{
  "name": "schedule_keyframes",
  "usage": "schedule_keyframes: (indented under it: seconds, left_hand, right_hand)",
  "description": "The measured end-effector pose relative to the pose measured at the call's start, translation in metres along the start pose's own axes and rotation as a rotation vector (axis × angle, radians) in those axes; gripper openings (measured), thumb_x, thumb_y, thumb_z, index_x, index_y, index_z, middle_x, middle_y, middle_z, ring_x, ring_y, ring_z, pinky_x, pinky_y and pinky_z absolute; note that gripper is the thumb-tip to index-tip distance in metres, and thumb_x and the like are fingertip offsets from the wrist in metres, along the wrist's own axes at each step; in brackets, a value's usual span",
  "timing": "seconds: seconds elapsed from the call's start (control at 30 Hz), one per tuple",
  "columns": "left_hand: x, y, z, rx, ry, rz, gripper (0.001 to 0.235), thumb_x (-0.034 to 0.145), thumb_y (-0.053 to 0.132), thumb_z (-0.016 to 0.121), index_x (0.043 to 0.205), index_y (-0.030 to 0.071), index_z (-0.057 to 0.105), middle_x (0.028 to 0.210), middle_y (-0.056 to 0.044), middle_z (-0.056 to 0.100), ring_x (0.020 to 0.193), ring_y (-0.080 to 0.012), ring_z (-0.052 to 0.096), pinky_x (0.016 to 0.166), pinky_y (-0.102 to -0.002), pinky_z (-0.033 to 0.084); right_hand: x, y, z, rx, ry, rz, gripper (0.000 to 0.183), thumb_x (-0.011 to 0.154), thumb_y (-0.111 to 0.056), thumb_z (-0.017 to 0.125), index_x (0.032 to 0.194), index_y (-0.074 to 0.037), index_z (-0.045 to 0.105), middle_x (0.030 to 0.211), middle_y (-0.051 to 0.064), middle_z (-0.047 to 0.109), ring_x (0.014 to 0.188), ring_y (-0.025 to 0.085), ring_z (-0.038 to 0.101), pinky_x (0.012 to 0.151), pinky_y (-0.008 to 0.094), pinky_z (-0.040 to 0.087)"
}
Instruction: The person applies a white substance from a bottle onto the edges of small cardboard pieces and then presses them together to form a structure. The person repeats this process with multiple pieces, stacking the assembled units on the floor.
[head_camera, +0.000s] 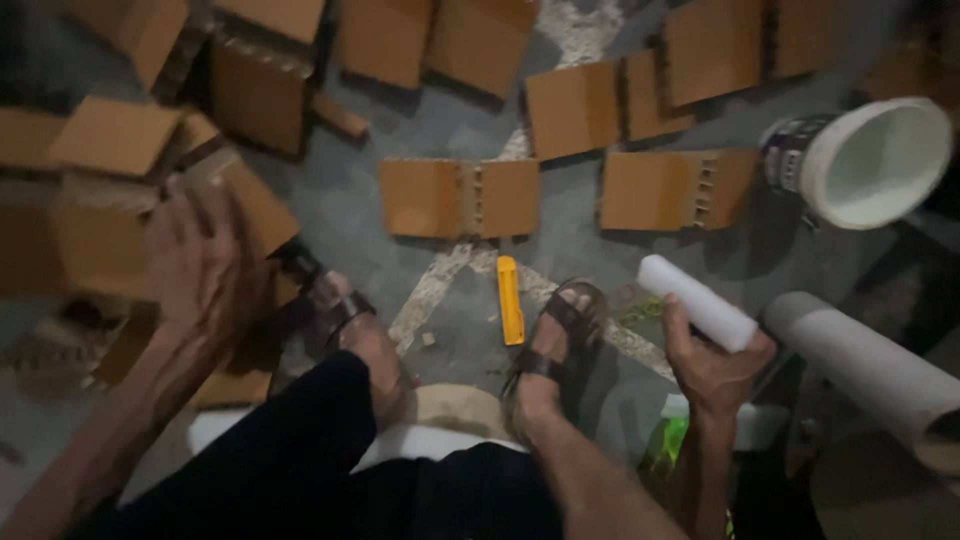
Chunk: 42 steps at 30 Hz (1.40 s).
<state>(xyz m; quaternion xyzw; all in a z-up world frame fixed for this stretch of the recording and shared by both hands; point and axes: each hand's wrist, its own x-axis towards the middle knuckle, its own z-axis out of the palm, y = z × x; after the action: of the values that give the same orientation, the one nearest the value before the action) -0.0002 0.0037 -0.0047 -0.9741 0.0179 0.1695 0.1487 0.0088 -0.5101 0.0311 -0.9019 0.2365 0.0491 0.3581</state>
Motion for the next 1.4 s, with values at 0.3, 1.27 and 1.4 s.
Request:
schedule_keyframes:
  seconds: [0.3, 1.27, 1.4]
  left_hand:
    - [0.021, 0.039, -0.007, -0.289, -0.048, -0.06, 0.108, 0.066, 0.041, 0.086, 0.156, -0.001, 0.043, 0.144, -0.026, 0.049, 0.126, -0.0417, 0.05, 0.1, -0.051, 0.045]
    - [0.025, 0.096, -0.108, -1.374, -0.049, -0.402, 0.076, 0.077, 0.025, 0.08, 0.144, 0.001, 0.053, 0.129, -0.015, 0.062, 0.116, -0.0268, 0.062, 0.097, -0.039, 0.053]
    - [0.04, 0.114, -0.113, -1.475, -0.032, -0.447, 0.072, 0.078, 0.023, 0.08, 0.142, 0.002, 0.054, 0.127, -0.013, 0.064, 0.115, -0.0248, 0.064, 0.097, -0.037, 0.054]
  right_hand:
    - [0.053, 0.024, -0.066, 0.14, 0.361, -0.058, 0.028, 0.097, -0.017, 0.085, 0.106, 0.004, 0.07, 0.098, 0.012, 0.074, 0.084, 0.02, 0.073, 0.076, 0.033, 0.06]
    - [0.174, 0.061, -0.092, 0.445, 0.195, 0.422, 0.02, 0.086, -0.013, 0.074, 0.097, 0.004, 0.07, 0.073, 0.006, 0.067, 0.05, 0.009, 0.058, 0.042, 0.023, 0.042]
    - [0.15, 0.08, -0.088, 0.823, 0.081, 0.349, 0.01, 0.089, -0.012, 0.071, 0.088, -0.003, 0.065, 0.07, 0.004, 0.061, 0.051, 0.011, 0.053, 0.043, 0.026, 0.036]
